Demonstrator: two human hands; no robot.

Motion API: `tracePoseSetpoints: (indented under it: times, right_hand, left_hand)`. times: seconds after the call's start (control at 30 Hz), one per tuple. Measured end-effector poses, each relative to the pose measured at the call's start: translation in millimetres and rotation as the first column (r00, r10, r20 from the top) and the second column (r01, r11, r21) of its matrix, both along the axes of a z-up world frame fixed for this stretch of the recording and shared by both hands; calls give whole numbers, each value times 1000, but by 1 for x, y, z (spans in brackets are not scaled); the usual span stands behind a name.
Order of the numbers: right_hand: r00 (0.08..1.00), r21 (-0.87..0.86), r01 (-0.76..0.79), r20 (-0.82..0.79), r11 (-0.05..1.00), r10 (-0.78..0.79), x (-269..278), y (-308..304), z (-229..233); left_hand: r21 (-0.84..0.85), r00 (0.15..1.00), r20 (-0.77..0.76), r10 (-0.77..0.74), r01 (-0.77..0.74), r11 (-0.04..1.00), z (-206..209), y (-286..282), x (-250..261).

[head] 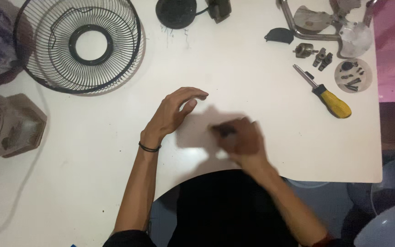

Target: The person cleans a disassembled electric fan. They wipe the white table surface with a sponge, then scrub the fan's metal wire cage with the sponge, focusing on the inner ring and bars.

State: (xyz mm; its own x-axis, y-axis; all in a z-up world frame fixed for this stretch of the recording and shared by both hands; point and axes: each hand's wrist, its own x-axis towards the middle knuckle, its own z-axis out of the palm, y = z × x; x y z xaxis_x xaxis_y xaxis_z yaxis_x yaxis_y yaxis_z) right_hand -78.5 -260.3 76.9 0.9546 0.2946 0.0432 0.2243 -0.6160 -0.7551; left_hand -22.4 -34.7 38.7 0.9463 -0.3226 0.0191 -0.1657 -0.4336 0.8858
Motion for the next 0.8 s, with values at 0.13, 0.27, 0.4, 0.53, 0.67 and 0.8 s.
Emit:
tracePoseSetpoints:
  times: [0.13, 0.27, 0.4, 0.53, 0.67, 0.8]
  right_hand:
    - [982, -272, 157, 142, 949, -122, 28, -9, -10]
    - [987, -205, -59, 136, 977, 89, 32, 4, -19]
    - [963, -192, -99, 229, 976, 143, 44, 9, -18]
    - [962, -252, 57, 271, 966, 14, 66, 5, -20]
    - [952, -228, -154, 227, 961, 206, 63, 17, -28]
    - [937, -124, -268, 199, 955, 289, 65, 18, -32]
  left_hand:
    - [-44, 1000, 10, 6, -5, 999, -6, 5, 1]
    - [-80, 999, 36, 3, 0, 997, -8, 9, 6]
    - [-95, 1000, 26, 12, -9, 995, -12, 13, 4]
    - [-98, 999, 12, 33, -31, 995, -16, 15, 5]
    - [-90, 999, 15, 38, -36, 995, -15, 17, 9]
    - [-125, 999, 9, 37, -35, 991, -15, 20, 6]
